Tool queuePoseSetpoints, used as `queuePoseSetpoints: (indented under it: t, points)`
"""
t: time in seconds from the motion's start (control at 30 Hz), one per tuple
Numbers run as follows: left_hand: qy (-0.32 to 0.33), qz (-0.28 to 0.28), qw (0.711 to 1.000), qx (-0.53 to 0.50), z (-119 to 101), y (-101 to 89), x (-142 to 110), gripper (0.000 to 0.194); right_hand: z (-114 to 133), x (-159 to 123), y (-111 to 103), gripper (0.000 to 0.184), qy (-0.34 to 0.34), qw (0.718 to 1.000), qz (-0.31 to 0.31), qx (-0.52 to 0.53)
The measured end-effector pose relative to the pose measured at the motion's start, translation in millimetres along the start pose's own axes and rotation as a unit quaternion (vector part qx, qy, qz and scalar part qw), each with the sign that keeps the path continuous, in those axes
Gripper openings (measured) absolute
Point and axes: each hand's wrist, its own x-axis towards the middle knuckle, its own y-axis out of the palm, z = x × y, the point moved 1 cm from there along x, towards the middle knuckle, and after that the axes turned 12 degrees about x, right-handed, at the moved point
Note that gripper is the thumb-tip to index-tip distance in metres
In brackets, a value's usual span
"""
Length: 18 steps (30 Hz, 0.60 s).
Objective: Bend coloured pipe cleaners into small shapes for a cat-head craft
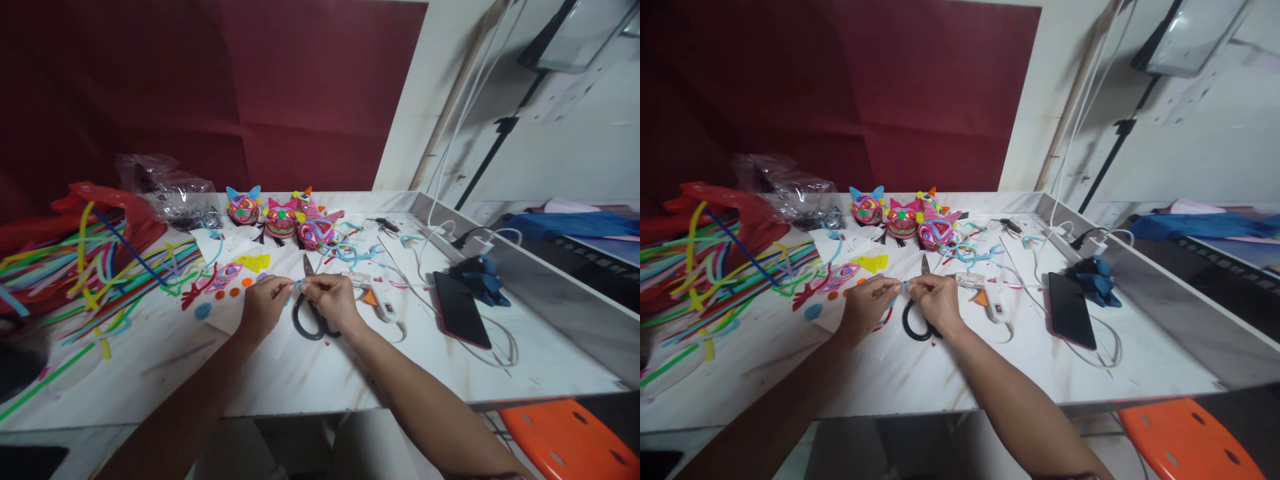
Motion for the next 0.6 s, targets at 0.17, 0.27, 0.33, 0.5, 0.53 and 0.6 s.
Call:
queuePoseSetpoints:
  t: [0.17,0.27,0.33,0.5,0.53,0.6]
  points:
    - [-0.097,0.005,0.99,-0.103,5,8.7,-3,0.02,-3,-2,11,0.016,0.065,0.986,-0.044,0.149]
    - [-0.097,0.006,0.99,-0.099,4,9.0,-2,0.021,-6,-2,15,0.022,0.089,0.977,-0.045,0.186]
    - [-0.069,-0.005,0.995,-0.069,3,7.0,-1,0.019,-6,-1,13,0.022,0.065,0.987,-0.011,0.149]
    - [0.023,-0.034,0.999,0.028,0,3.8,1,0.016,5,0,4,0.013,-0.172,0.982,0.045,-0.057]
    - [0.034,-0.035,0.998,0.035,-1,4.0,0,0.016,7,-1,3,0.011,-0.206,0.973,0.054,-0.088]
    - [0.047,-0.031,0.998,0.041,-1,4.7,0,0.016,10,0,1,0.014,-0.238,0.962,0.065,-0.112]
